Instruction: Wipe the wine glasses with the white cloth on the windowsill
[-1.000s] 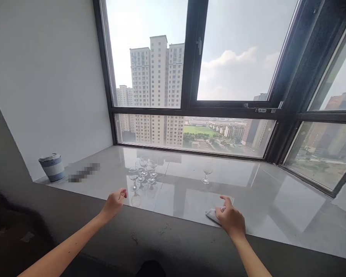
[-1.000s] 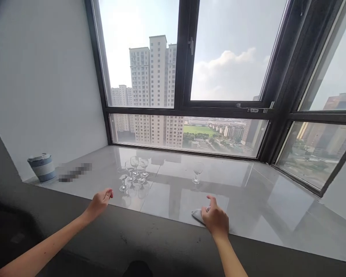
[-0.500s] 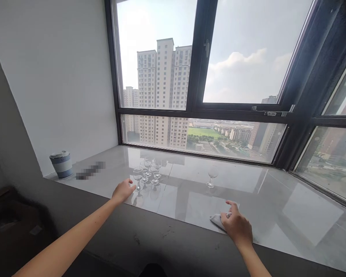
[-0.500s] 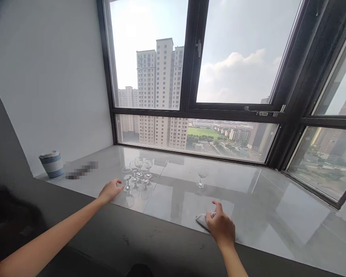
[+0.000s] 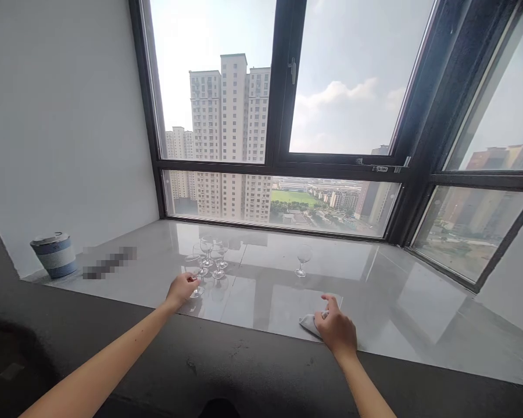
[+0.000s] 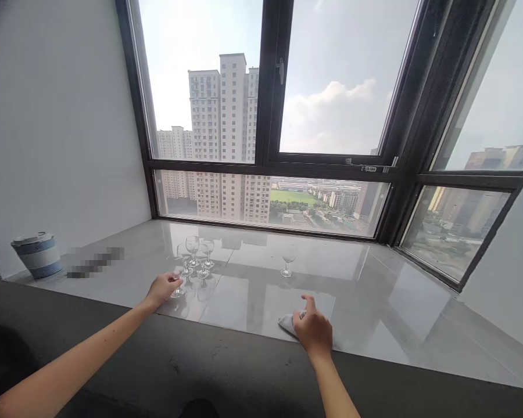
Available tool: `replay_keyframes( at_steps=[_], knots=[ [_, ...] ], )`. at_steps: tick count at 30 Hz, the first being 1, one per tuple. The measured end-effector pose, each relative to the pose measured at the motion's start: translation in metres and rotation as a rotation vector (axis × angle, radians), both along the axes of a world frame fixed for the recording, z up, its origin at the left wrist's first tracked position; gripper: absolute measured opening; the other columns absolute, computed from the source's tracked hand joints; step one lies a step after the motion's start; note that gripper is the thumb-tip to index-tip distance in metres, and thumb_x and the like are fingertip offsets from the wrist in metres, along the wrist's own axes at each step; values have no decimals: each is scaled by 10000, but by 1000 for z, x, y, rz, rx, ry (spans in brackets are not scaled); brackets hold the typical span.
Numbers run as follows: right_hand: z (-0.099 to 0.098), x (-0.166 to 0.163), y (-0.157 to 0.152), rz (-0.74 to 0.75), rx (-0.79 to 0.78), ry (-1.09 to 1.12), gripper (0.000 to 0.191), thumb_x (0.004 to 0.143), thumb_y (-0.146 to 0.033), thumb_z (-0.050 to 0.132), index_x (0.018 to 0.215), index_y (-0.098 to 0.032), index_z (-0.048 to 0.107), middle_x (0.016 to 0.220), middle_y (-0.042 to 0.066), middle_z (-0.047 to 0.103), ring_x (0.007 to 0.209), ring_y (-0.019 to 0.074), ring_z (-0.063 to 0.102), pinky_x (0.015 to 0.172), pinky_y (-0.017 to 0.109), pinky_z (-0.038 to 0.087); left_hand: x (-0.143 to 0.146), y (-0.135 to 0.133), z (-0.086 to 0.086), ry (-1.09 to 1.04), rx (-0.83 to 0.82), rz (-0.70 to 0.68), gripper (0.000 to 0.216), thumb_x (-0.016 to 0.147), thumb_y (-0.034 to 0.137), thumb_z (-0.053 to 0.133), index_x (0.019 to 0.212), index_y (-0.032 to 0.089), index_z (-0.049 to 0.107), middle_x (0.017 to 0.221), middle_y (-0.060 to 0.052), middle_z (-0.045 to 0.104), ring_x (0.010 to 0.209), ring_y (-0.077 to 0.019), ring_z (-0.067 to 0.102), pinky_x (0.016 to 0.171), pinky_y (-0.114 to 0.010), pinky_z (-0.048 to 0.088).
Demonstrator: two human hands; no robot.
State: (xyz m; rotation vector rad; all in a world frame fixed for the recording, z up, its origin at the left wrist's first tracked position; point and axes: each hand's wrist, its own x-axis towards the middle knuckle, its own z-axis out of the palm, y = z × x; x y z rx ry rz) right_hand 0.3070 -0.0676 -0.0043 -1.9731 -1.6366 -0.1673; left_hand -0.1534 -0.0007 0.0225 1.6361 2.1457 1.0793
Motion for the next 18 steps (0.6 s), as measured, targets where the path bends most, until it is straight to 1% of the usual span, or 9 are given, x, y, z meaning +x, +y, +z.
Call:
replay_keyframes(
  at_steps=[3, 8, 11, 14, 18],
  knots=[
    [2, -1, -1, 2, 2, 7, 356, 826, -261, 416, 1178, -231, 462, 809, 17, 631, 638, 164, 599, 549, 229, 290, 27, -13, 0, 55, 24, -23, 214, 723, 384, 569, 650, 183, 577, 558, 28, 549, 535, -112, 485, 513, -212, 280],
    [7, -2, -4, 11, -5, 15, 354, 827, -258, 416, 1177, -220, 460, 832, 28, 639, 678, 170, 610, 577, 234, 312, 85, -28, 1, 80, 95, -211, 207, 768, 373, 542, 682, 189, 586, 566, 31, 554, 556, -110, 498, 544, -214, 289],
    [9, -4, -5, 4, -29, 33, 360, 828, -249, 415, 1182, -214, 463, 816, 31, 636, 693, 176, 613, 585, 238, 314, 116, -31, 0, 66, 97, -277, 188, 770, 348, 551, 690, 184, 595, 571, 28, 561, 564, -109, 505, 554, -215, 294],
    [10, -4, -5, 1, -32, 44, 359, 822, -244, 427, 1177, -218, 470, 787, 25, 629, 685, 174, 607, 587, 236, 310, 136, -32, -3, 90, 93, -298, 175, 771, 331, 564, 694, 178, 602, 592, 19, 576, 583, -110, 511, 561, -215, 289],
    [10, -4, -5, 3, -28, 29, 343, 831, -234, 419, 1167, -214, 485, 749, 23, 624, 662, 170, 597, 573, 232, 295, 145, -32, -6, 112, 75, -337, 190, 809, 336, 528, 759, 176, 619, 586, 18, 565, 571, -110, 507, 555, -213, 282]
  ],
)
